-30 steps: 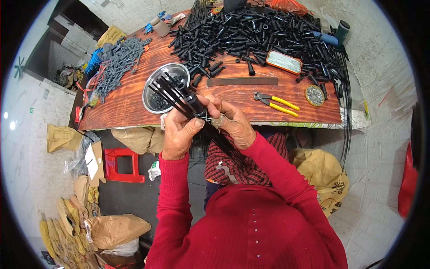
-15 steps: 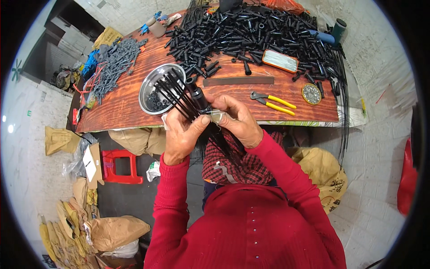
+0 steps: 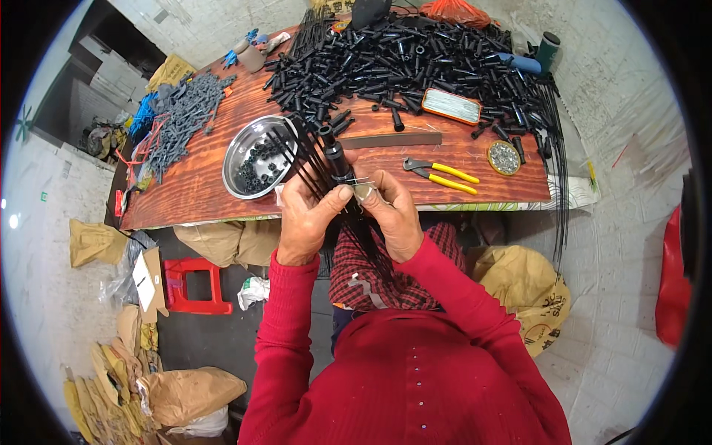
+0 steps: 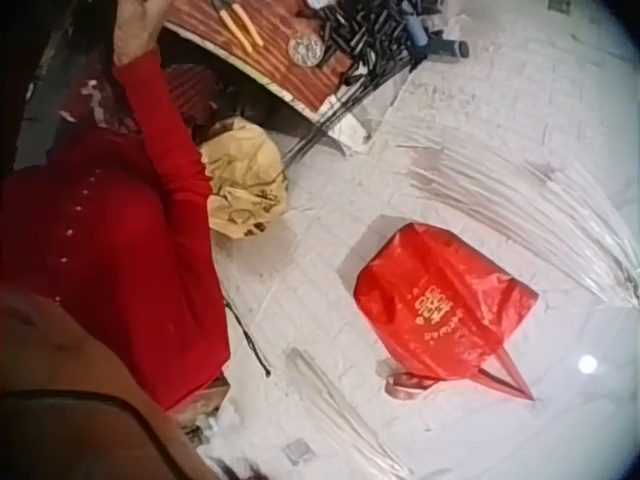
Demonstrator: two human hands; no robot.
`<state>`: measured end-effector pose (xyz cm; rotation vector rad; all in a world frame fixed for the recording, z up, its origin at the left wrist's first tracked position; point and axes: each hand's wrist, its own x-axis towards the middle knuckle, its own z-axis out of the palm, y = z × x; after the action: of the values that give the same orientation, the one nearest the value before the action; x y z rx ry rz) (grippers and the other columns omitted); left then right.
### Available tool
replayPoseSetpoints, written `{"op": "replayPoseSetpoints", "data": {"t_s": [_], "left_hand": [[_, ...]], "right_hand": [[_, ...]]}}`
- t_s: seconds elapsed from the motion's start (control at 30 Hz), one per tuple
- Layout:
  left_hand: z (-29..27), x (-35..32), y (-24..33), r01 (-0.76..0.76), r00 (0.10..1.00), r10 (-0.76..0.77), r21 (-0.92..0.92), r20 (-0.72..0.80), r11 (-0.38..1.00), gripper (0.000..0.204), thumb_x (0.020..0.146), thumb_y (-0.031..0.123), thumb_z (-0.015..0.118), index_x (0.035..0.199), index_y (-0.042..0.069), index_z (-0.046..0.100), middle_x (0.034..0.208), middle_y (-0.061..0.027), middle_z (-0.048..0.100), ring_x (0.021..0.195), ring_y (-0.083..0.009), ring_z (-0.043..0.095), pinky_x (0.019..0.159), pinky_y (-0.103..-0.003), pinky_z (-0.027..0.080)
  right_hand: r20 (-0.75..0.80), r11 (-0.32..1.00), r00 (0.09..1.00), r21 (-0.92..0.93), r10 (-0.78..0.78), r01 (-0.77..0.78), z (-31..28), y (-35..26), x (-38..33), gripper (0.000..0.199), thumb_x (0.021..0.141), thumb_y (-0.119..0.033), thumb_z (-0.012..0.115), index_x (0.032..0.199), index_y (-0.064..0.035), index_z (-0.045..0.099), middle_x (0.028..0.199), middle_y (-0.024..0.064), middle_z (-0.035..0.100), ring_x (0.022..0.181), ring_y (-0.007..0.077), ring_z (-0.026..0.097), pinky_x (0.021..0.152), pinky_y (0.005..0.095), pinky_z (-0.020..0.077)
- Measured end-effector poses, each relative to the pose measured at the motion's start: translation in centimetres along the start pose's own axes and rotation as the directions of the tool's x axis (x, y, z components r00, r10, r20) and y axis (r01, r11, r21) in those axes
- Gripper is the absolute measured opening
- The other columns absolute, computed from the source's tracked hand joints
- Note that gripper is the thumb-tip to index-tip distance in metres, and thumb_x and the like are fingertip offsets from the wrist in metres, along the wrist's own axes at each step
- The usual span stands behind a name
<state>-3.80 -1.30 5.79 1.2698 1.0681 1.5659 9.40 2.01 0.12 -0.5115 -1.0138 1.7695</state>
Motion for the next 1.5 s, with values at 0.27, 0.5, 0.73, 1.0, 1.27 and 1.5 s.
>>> {"op": "replayPoseSetpoints", "data": {"t_s": [0.27, 0.5, 0.73, 1.0, 1.27, 1.5], "left_hand": [[0.6, 0.4, -0.3, -0.029, 0.998, 0.026, 0.045, 0.063, 0.999, 0.036, 0.086, 0.01, 0.067, 0.118, -0.003, 0.057, 0.11, -0.0077, 0.064, 0.096, -0.0132, 0.058, 0.087, -0.028, 0.047], [1.1, 0.6, -0.7, -0.085, 0.996, 0.085, 0.086, -0.001, 0.993, 0.034, 0.087, 0.011, 0.065, 0.117, -0.002, 0.056, 0.103, -0.0059, 0.063, 0.093, -0.0126, 0.057, 0.085, -0.027, 0.046], [0.9, 0.7, -0.9, -0.062, 0.998, 0.063, 0.103, -0.009, 0.993, 0.032, 0.089, 0.009, 0.062, 0.118, -0.003, 0.054, 0.103, -0.0069, 0.062, 0.093, -0.0132, 0.058, 0.084, -0.027, 0.047], [0.7, 0.8, -1.7, -0.096, 0.995, 0.099, 0.135, -0.02, 0.986, 0.034, 0.09, 0.004, 0.058, 0.122, -0.003, 0.05, 0.11, -0.0095, 0.06, 0.098, -0.0151, 0.058, 0.086, -0.029, 0.048], [0.8, 0.5, -1.5, -0.085, 0.996, 0.089, 0.14, -0.027, 0.987, 0.033, 0.09, 0.001, 0.055, 0.123, -0.004, 0.05, 0.11, -0.0093, 0.059, 0.097, -0.0147, 0.058, 0.086, -0.029, 0.048], [1.8, 0.4, -1.2, -0.125, 0.992, 0.126, 0.115, -0.003, 0.985, 0.033, 0.091, 0.002, 0.055, 0.122, -0.004, 0.048, 0.106, -0.0079, 0.059, 0.093, -0.0135, 0.058, 0.082, -0.027, 0.048]], "right_hand": [[0.089, 0.992, 0.995, -0.121, -0.037, 0.047, -1.8, -1.5, -1.1, 0.019, 0.093, -0.019, 0.063, 0.102, -0.0052, 0.055, 0.091, -0.0023, 0.056, 0.083, 0.0053, 0.049, 0.074, 0.0206, 0.0401], [0.055, 0.831, 0.94, -0.453, -0.335, 0.323, -1.0, -5.0, -1.1, 0.03, 0.089, -0.008, 0.061, 0.117, 0.0004, 0.052, 0.104, 0.0053, 0.055, 0.095, 0.0115, 0.056, 0.086, 0.0265, 0.0465], [0.159, 0.654, 0.9, -0.637, -0.407, 0.408, -0.6, -5.2, -0.3, 0.019, 0.085, -0.004, 0.062, 0.103, 0.0018, 0.06, 0.101, 0.0092, 0.06, 0.087, 0.0164, 0.063, 0.075, 0.029, 0.0513], [0.189, 0.533, 0.861, -0.717, -0.473, 0.45, 0.2, -4.8, -0.3, 0.016, 0.075, 0.003, 0.07, 0.088, 0.0021, 0.062, 0.086, 0.0104, 0.065, 0.079, 0.0201, 0.065, 0.071, 0.03, 0.0513], [0.126, 0.564, 0.856, -0.702, -0.502, 0.434, 0.5, -4.6, -0.2, 0.009, 0.079, -0.002, 0.069, 0.083, -0.0003, 0.061, 0.078, 0.0105, 0.063, 0.066, 0.0221, 0.065, 0.059, 0.0308, 0.0499], [0.128, 0.639, 0.877, -0.637, -0.464, 0.431, 0.2, -6.2, -0.2, 0.016, 0.084, 0.001, 0.06, 0.1, 0.0014, 0.061, 0.091, 0.011, 0.066, 0.079, 0.0191, 0.067, 0.071, 0.0287, 0.052]]}}
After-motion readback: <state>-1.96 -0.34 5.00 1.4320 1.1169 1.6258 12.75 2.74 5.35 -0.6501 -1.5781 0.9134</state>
